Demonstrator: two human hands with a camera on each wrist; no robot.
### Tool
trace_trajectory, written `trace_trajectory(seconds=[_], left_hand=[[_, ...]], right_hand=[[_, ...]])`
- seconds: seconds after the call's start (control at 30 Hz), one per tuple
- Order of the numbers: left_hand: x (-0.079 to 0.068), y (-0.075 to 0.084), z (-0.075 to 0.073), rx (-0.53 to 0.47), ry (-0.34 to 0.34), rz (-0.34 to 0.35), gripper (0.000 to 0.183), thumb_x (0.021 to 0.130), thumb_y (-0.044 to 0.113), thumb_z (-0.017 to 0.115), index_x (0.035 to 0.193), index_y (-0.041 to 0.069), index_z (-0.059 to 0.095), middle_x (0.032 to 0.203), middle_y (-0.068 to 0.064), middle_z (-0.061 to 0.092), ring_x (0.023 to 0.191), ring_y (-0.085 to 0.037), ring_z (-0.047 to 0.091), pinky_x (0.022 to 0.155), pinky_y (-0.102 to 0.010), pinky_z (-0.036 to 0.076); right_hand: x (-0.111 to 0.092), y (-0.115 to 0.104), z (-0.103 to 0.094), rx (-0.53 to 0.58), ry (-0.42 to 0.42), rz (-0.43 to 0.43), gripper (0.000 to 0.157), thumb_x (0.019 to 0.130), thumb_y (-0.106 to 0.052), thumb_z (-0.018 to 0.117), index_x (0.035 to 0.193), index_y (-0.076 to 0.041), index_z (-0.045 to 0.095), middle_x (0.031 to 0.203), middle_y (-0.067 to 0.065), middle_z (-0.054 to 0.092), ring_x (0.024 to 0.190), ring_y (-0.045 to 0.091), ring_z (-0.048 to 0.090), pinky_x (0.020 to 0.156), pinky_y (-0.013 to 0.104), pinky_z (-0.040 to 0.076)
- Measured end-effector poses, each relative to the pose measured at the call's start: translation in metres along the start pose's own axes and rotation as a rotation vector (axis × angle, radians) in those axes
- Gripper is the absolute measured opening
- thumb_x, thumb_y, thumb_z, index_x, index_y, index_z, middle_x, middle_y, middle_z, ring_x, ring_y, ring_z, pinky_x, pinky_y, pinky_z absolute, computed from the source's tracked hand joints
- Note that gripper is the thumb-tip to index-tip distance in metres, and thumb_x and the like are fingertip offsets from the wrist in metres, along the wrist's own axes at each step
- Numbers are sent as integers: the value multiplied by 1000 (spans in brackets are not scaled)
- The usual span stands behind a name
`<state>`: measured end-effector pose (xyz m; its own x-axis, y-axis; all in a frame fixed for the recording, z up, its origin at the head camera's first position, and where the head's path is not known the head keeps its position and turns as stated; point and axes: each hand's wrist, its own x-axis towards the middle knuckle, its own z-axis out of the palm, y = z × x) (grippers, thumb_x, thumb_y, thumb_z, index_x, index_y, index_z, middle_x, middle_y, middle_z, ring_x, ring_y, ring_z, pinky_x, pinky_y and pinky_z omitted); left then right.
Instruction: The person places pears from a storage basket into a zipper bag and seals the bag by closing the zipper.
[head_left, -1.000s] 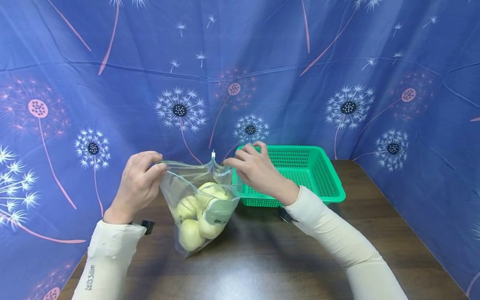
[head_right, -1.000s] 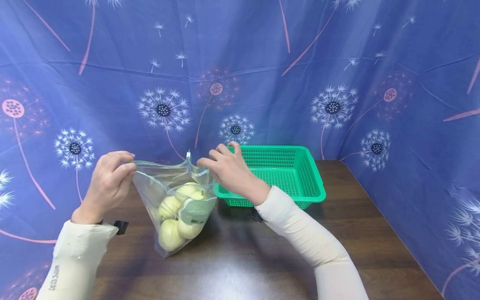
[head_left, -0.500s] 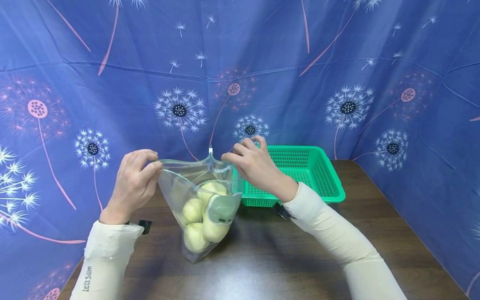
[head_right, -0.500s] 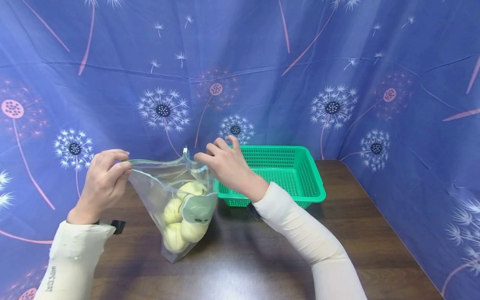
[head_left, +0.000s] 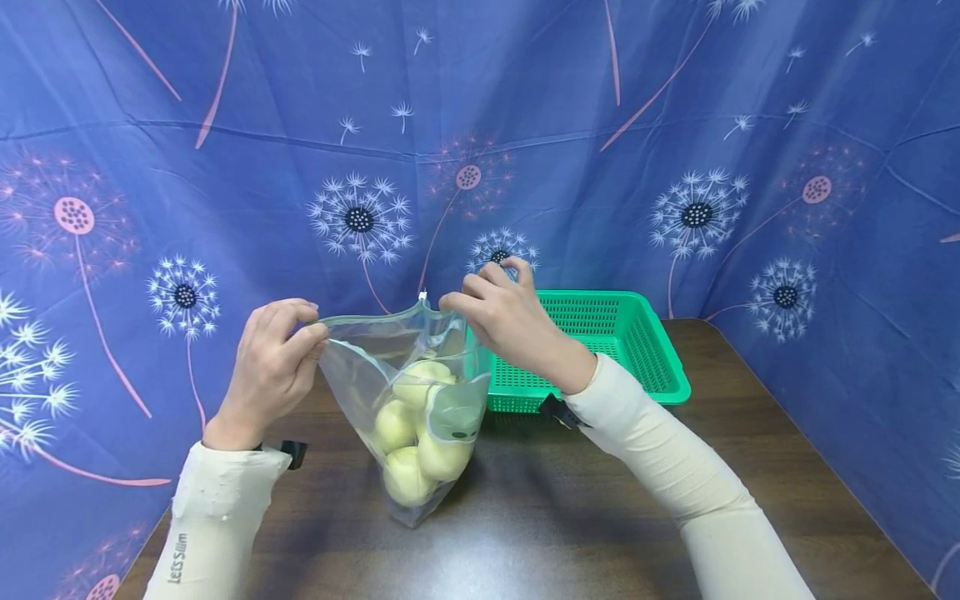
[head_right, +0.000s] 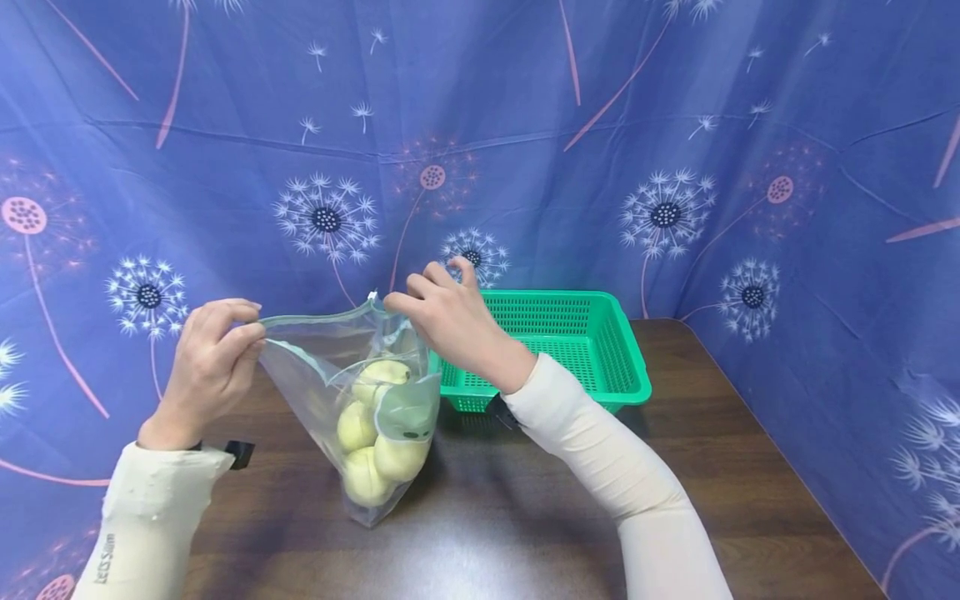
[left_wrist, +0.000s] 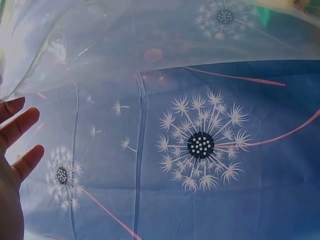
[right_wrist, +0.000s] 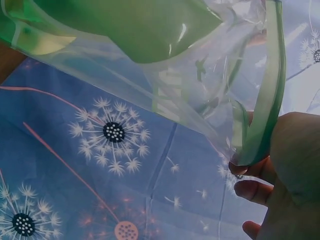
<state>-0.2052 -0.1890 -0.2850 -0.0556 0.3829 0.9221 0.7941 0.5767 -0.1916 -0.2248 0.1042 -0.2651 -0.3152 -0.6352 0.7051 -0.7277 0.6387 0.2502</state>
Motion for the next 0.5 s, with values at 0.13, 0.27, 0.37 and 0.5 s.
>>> trace_trajectory(seconds=[0.13,0.27,0.37,0.5], left_hand=[[0,2,1,-3,8,3,35,96,29,44,77,3,56,83,-16,55,85,-38,52,69,-51,35],[1,5,1,-7,12,4,35,96,30,43,77,3,56,83,-17,54,85,-38,52,70,-51,35],[2,6,2,-10,11,8,36,96,30,43,77,3,55,83,-17,54,86,-38,52,70,-51,36],[3,9,4,-15,18,13,35,96,29,44,77,2,56,83,-17,54,86,-38,52,71,-51,36]], right_hand=[[2,1,-3,0,-9,5,31,84,1,53,99,-24,64,78,-6,51,81,18,40,91,54,25],[5,2,-5,9,-1,6,31,84,1,53,98,-23,65,78,-7,51,81,18,40,91,54,24],[7,3,-7,15,9,3,31,84,2,53,98,-23,65,78,-7,51,80,18,40,91,54,24],[10,4,-8,8,21,0,31,83,2,54,98,-23,65,78,-6,52,80,18,41,91,54,24]])
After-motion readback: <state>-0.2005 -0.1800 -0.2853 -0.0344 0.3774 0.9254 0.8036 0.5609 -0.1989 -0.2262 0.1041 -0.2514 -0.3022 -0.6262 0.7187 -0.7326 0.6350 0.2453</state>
